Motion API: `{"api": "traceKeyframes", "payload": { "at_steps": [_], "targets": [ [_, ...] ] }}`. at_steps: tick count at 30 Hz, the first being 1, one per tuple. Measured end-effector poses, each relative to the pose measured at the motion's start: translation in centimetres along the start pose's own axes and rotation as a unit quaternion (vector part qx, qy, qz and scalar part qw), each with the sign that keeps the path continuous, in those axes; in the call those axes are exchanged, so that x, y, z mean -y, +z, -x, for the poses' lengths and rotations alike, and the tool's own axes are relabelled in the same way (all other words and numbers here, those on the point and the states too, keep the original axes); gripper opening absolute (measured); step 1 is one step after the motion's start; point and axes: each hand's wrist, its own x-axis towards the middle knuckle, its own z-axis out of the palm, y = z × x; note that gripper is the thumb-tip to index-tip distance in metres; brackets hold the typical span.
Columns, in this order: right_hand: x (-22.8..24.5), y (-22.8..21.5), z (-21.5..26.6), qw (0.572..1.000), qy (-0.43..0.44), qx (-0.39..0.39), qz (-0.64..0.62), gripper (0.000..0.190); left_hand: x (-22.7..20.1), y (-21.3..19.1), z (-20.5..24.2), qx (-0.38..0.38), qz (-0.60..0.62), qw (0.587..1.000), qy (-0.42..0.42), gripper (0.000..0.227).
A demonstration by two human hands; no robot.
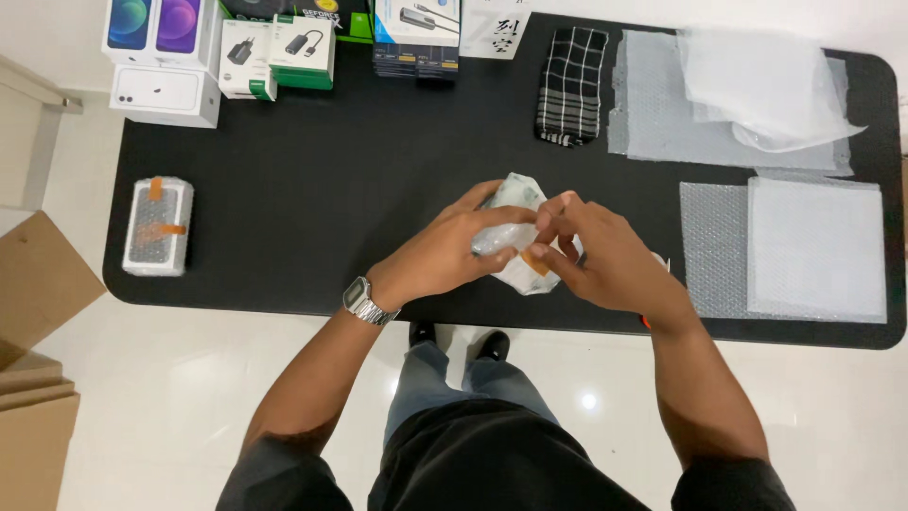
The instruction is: The person wraps a small box in bubble wrap, secures it with tape, and then places it inside a plastic shipping bag, which they also seal with tape.
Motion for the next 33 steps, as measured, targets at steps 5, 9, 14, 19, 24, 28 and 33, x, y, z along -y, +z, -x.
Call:
{"api": "traceKeyframes", "payload": {
  "at_steps": [5, 9, 14, 19, 24, 28, 33],
  "targets": [
    [1.1, 0.1, -1.1, 0.985, 0.118, 0.064, 0.11, 0.041, 0.7, 0.0, -0.4, -0.004, -0.005, 1.0, 0.007, 0.053],
    [0.2, 0.9, -0.9, 0.97, 0.166, 0.082, 0.159, 0.045, 0.2, 0.1, -0.2, -0.009, -0.015, 1.0, 0.011, 0.054],
    [-1.1, 1.5, -1.0, 0.957, 0.222, 0.081, 0.165, 0.054, 0.5, 0.9, -0.3, -0.019, -0.051, 0.998, 0.015, 0.053],
    [-0.8, 1.4, -1.5, 0.96, 0.258, 0.062, 0.095, 0.051, -0.8, 0.3, -0.1, -0.019, -0.036, 0.999, 0.023, 0.054],
    [-1.4, 1.7, -0.6, 0.96, 0.277, 0.019, -0.025, 0.053, -1.7, -0.7, 0.5, -0.024, -0.042, 0.999, 0.01, 0.055],
    [-2.2, 2.1, 0.1, 0.965, 0.259, -0.022, -0.047, 0.048, -1.3, -0.6, 0.4, -0.033, -0.034, 0.999, 0.014, 0.055],
    [-1.1, 2.6, 0.2, 0.963, 0.26, -0.062, -0.034, 0.046, -0.9, 0.2, 0.1, -0.04, -0.028, 0.999, 0.017, 0.053]
  ]
}}
